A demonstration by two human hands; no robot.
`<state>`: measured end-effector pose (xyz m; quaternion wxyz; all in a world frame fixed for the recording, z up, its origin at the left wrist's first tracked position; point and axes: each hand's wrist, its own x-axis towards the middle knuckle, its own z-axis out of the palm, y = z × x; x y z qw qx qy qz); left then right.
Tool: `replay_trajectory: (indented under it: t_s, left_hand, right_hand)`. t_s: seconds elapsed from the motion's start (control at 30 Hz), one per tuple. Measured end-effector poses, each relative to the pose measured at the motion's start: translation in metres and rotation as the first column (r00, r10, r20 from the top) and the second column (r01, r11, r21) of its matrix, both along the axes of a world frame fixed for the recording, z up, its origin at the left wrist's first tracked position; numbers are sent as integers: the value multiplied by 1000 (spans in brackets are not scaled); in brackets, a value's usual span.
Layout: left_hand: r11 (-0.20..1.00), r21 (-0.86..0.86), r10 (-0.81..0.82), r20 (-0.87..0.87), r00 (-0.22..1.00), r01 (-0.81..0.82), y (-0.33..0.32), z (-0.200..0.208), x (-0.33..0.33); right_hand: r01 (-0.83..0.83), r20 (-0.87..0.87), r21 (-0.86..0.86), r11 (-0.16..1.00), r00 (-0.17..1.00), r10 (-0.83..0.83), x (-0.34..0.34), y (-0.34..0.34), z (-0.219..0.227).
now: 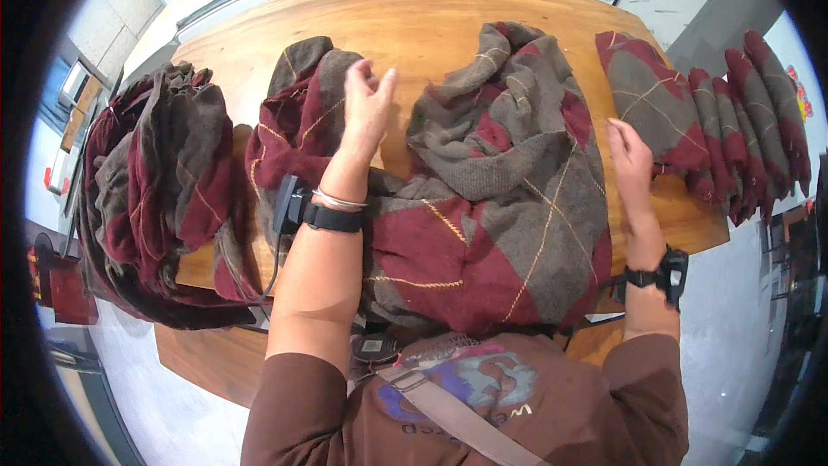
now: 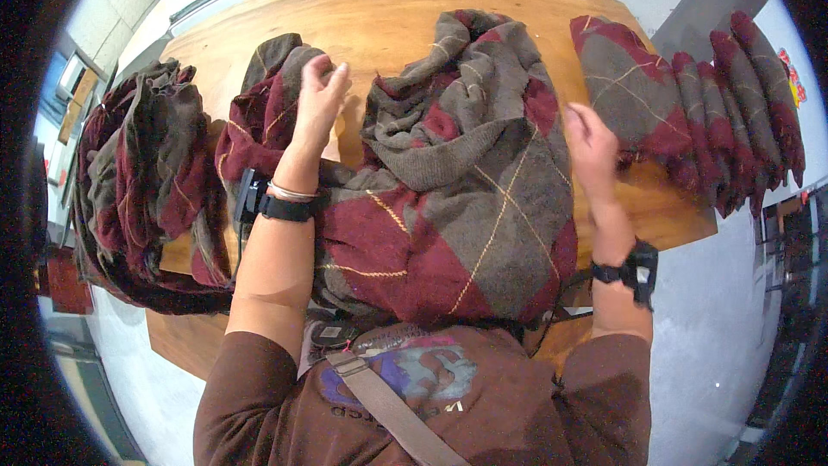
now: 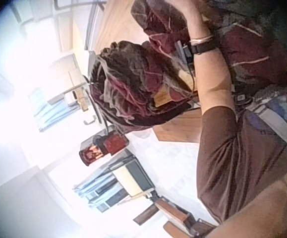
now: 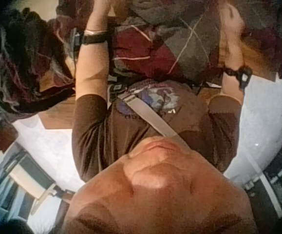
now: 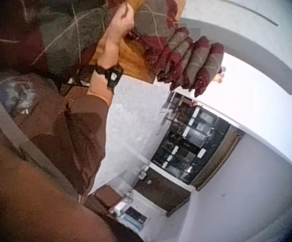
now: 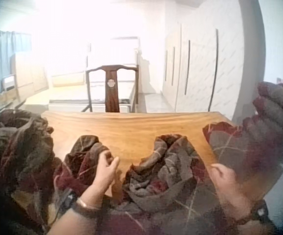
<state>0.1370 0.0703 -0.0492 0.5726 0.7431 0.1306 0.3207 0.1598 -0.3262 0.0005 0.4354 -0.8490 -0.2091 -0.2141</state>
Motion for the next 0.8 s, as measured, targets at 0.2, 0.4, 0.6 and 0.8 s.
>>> replay_trajectory:
  t_s: [0.2,0.4,0.6,0.8]
  left_hand:
    - [908,56,-378,-317,870,415,-25,12,-20]
    - [819,62,-462,-518,720,571,-36,34,-30]
    - [783,-351,-599,-203,774,514,-25,37,-28]
    - [766,-411,-410,282,867,495,-26,41,-25]
  right_hand:
    - [294,-45,-114,949,953,-300,-39,-110,-27]
    - [604,111,-538,589,743,-660,-41,-194,-52]
    - [521,158,-715,466,770,-618,2,-200,-47]
    - [453,201,-809,374,812,-548,11,-174,-25]
